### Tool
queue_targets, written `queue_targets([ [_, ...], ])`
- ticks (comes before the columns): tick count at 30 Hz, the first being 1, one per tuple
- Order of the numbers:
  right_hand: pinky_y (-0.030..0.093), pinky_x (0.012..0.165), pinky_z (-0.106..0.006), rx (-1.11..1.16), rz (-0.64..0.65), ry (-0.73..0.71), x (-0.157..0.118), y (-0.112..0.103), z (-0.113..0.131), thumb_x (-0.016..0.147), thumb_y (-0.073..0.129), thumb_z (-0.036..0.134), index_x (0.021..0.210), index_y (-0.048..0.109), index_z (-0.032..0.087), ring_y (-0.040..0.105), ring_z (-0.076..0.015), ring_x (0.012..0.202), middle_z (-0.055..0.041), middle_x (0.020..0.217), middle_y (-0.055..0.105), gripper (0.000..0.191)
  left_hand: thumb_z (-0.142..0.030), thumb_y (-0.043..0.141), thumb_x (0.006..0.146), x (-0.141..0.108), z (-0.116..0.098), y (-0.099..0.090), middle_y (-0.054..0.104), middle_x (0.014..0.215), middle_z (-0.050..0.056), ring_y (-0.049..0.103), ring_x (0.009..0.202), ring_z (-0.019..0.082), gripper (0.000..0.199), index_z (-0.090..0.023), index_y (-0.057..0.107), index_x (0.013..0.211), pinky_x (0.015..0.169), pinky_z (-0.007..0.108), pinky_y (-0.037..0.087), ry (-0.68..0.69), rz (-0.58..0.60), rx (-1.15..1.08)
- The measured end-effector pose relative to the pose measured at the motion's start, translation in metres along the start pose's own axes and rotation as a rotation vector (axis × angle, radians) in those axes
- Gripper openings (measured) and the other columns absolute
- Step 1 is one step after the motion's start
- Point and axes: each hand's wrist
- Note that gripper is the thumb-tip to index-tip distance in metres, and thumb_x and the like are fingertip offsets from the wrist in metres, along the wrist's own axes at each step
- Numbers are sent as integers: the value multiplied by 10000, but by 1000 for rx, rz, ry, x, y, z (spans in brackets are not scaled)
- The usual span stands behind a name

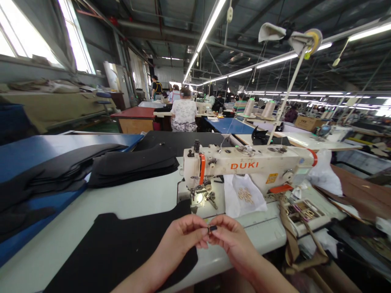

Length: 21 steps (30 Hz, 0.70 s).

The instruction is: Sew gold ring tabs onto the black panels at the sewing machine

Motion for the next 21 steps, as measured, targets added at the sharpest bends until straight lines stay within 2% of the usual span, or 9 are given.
queue_targets([
  [3, 468, 658, -260, -166, -26, -75, -3, 1, 3, 576, 822, 354, 733, 719, 172, 614, -141, 643, -18, 676, 681, 261, -411, 773, 589, -2, 0, -2, 642, 586, -11, 580, 546, 133, 329, -161, 617, 734, 586, 264, 464, 13, -54, 11],
  [6, 481, 698, -289, -229, 25, -97, -5, 4, 6, 613, 787, 396, 773, 725, 185, 629, -172, 700, -28, 705, 687, 271, -404, 771, 587, -6, -1, -2, 633, 583, -16, 571, 540, 127, 329, -170, 587, 726, 577, 260, 458, 20, -78, 19],
  [10, 494, 669, -305, -219, 63, -91, -1, 7, 2, 564, 819, 400, 702, 694, 185, 619, -167, 642, -12, 645, 662, 284, -404, 764, 605, -11, -1, -4, 634, 579, -17, 578, 548, 129, 332, -173, 569, 743, 583, 254, 451, 18, -85, 8],
  [13, 487, 626, -287, -174, 16, -69, 3, 8, -5, 549, 830, 400, 682, 683, 169, 605, -149, 597, -11, 612, 651, 304, -463, 720, 654, -15, 0, -8, 670, 639, 11, 607, 580, 137, 375, -165, 594, 843, 599, 252, 450, -60, -95, -94],
  [16, 470, 595, -266, -131, -40, -57, 4, 12, -8, 528, 841, 392, 670, 678, 160, 595, -133, 566, -11, 591, 652, 317, -424, 733, 654, -17, 1, -9, 676, 678, 15, 608, 629, 129, 391, -159, 631, 922, 639, 238, 450, -108, -105, -169],
  [21, 448, 573, -245, -140, -49, -61, 3, 18, -7, 517, 843, 361, 632, 665, 158, 575, -114, 534, 1, 556, 644, 294, -312, 797, 587, -15, 3, -6, 650, 660, 4, 564, 618, 104, 285, -149, 664, 780, 634, 218, 428, -109, -87, -167],
])
Point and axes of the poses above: each hand's wrist, its own x-axis towards the middle knuckle, its own y-axis out of the palm, z = x × y
